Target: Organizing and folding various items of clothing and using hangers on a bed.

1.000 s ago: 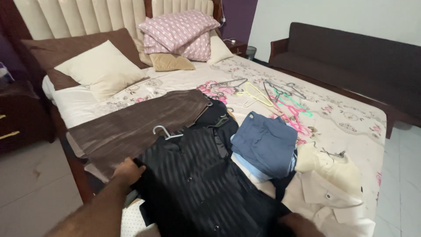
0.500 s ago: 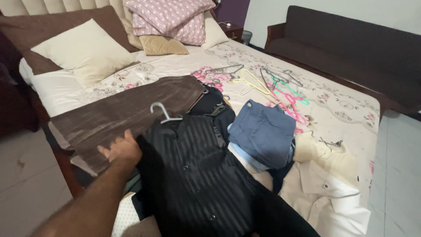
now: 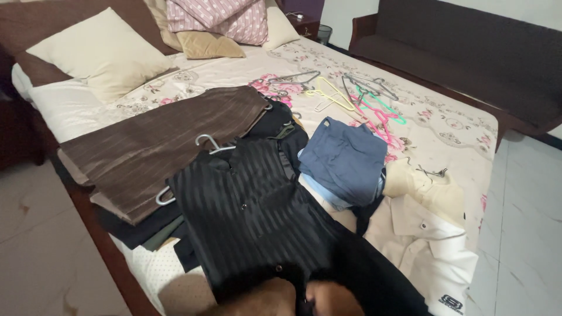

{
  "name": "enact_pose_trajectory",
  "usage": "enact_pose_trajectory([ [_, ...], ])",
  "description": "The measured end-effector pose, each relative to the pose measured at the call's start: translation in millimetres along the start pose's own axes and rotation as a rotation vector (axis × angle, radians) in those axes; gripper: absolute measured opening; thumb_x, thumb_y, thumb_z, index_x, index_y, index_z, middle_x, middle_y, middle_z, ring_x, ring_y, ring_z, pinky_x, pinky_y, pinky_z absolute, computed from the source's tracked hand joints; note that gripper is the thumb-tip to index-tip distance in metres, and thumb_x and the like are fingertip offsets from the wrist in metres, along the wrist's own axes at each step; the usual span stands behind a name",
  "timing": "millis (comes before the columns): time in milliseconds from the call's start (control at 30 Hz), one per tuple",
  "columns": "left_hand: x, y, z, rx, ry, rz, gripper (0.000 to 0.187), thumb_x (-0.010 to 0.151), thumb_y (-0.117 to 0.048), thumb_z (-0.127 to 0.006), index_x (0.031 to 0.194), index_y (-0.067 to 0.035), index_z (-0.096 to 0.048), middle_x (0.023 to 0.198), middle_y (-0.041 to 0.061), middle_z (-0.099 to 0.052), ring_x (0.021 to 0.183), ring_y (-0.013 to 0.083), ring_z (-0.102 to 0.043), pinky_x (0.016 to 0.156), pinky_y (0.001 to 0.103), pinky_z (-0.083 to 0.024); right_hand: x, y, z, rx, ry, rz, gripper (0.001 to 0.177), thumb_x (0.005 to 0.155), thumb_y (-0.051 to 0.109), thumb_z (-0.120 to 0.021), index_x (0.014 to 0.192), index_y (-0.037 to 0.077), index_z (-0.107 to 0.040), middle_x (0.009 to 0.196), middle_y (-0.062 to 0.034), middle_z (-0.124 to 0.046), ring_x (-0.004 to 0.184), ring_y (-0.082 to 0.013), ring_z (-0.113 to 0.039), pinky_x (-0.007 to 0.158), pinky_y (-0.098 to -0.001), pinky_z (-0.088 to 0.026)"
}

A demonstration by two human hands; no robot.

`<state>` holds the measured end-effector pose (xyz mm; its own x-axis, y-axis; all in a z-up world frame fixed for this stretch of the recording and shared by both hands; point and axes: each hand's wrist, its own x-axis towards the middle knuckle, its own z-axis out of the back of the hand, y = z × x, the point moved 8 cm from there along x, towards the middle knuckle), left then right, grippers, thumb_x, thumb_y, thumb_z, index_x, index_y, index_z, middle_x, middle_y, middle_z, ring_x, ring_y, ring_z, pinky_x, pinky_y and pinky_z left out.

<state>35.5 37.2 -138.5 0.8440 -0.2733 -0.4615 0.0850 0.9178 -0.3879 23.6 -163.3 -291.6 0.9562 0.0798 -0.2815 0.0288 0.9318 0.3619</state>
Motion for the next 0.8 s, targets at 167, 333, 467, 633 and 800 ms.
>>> enact_pose_trajectory([
  [167,-13,0,-9,-0.39,-0.292,0.167,0.049,0.089,-0.038,-0.075,0.13,-0.017,-0.06,0.126,0.012,-0.06,0.119,0.033,-0.06,0.1,0.042,-0.05,0,66,112,0.245,-0.025,0.274,0.027,0.082,0.01,-0.072,0.108,0.016,-0.078,0.092,-0.0085,-0.08,0.09,-0.0214,-0.076,0.084,-0.0331,-0.058],
  [333,-55,-8,14,-0.342,-0.232,0.284,0.046,0.089,-0.05,-0.075,0.122,-0.019,-0.065,0.13,0.004,-0.055,0.131,0.0264,-0.05,0.112,0.049,-0.037,8,56,100,0.718,0.161,0.113,0.021,0.087,0.01,-0.07,0.106,0.004,-0.078,0.092,-0.0061,-0.082,0.086,-0.0139,-0.075,0.081,-0.029,-0.058],
  [467,-48,-14,10,-0.37,-0.578,0.097,0.043,0.083,-0.05,-0.075,0.111,-0.018,-0.07,0.12,0.003,-0.065,0.124,0.0252,-0.057,0.112,0.047,-0.041,-7,71,115,0.81,0.141,0.172,0.021,0.09,0.014,-0.074,0.104,0.0,-0.08,0.089,-0.0074,-0.082,0.08,-0.0114,-0.072,0.077,-0.0266,-0.058],
  [633,-33,-22,-5,-0.477,-0.487,0.117,0.044,0.083,-0.044,-0.078,0.117,-0.017,-0.071,0.127,0.004,-0.065,0.123,0.0256,-0.056,0.118,0.059,-0.019,-15,68,129,0.741,0.086,0.14,0.021,0.09,0.015,-0.072,0.104,0.002,-0.079,0.09,-0.0045,-0.083,0.082,-0.009,-0.073,0.078,-0.0249,-0.058],
  [800,-31,-18,7,-0.547,-0.55,0.178,0.034,0.081,-0.042,-0.077,0.105,-0.018,-0.076,0.112,-0.001,-0.071,0.117,0.024,-0.061,0.119,0.056,-0.025,-15,75,136,0.748,0.09,0.188,0.022,0.091,0.015,-0.07,0.106,0.001,-0.078,0.09,-0.0051,-0.082,0.082,-0.01,-0.072,0.076,-0.0259,-0.058],
])
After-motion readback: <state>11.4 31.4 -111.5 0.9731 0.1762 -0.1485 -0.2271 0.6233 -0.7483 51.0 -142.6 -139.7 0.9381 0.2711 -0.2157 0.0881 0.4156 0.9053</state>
